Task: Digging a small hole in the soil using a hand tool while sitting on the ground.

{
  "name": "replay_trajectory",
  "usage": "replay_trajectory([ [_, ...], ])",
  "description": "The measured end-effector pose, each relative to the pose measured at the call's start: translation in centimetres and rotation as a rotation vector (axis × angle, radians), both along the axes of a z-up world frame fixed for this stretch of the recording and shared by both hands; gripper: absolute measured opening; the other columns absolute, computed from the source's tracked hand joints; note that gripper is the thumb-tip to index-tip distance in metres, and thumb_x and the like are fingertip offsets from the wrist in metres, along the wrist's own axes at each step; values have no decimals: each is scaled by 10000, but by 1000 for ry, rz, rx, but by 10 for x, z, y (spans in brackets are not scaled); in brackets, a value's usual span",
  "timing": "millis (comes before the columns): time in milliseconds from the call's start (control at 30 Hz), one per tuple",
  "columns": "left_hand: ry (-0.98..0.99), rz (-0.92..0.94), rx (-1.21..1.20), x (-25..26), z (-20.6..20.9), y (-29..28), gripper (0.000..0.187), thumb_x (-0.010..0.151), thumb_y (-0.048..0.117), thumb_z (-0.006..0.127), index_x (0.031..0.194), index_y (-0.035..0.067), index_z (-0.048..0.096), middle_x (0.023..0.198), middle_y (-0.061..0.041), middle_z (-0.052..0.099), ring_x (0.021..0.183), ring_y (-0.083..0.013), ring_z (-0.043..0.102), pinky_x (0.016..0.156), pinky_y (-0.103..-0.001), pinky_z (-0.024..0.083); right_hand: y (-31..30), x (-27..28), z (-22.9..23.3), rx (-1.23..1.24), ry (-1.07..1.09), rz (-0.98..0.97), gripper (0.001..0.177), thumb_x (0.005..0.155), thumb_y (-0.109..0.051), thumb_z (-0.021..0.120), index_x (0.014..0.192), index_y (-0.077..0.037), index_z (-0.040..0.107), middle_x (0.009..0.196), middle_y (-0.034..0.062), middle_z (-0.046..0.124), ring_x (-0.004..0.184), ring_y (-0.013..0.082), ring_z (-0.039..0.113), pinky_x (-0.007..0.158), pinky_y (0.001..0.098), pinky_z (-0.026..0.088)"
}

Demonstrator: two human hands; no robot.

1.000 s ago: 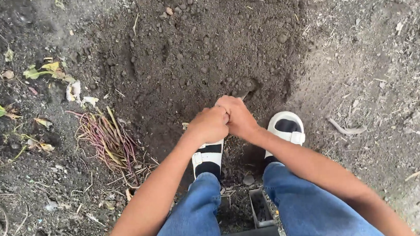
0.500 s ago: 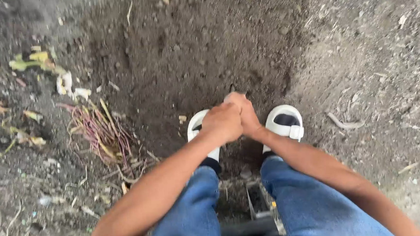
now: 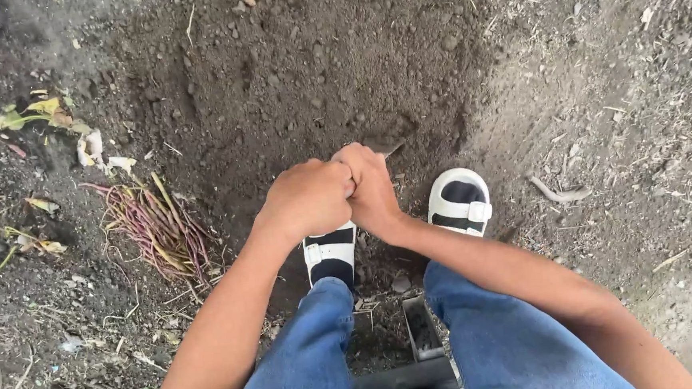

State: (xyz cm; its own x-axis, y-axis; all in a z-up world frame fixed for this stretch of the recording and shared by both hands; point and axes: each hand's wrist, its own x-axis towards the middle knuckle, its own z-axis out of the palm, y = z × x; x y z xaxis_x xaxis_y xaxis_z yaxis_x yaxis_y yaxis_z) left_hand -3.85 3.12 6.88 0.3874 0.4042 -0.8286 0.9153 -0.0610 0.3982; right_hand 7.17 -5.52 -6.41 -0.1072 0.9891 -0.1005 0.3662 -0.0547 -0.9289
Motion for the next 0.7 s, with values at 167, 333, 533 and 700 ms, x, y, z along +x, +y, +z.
replay_trajectory([
  [167,42,-109,4,8,-30,-15,290,822,181,618,995,-3,760,906,-230,748,843,-430,745,689,-533,595,-22,0,-36,-100,124,5,159,839,-113,714,897,-118,565,852,50,500,856,250,522,826,371,401],
  [333,49,-3,26,25,-84,-45,288,838,242,655,974,7,751,867,-234,725,809,-435,744,618,-556,598,-28,23,-84,-65,71,84,207,837,-136,722,988,-64,600,906,148,542,943,381,564,869,493,441],
  [533,17,52,-74,5,-44,-20,382,877,213,580,1094,-63,729,985,-263,738,912,-464,737,763,-580,594,-8,7,-46,-32,78,108,211,730,-111,774,867,-132,615,812,-4,545,853,243,595,851,381,473],
  [700,85,-44,-56,0,10,-5,390,857,237,576,1069,-43,747,1013,-300,736,957,-495,725,794,-596,586,-4,-6,11,-42,124,-15,233,782,-26,729,773,-116,514,720,-15,495,732,210,561,745,355,444],
])
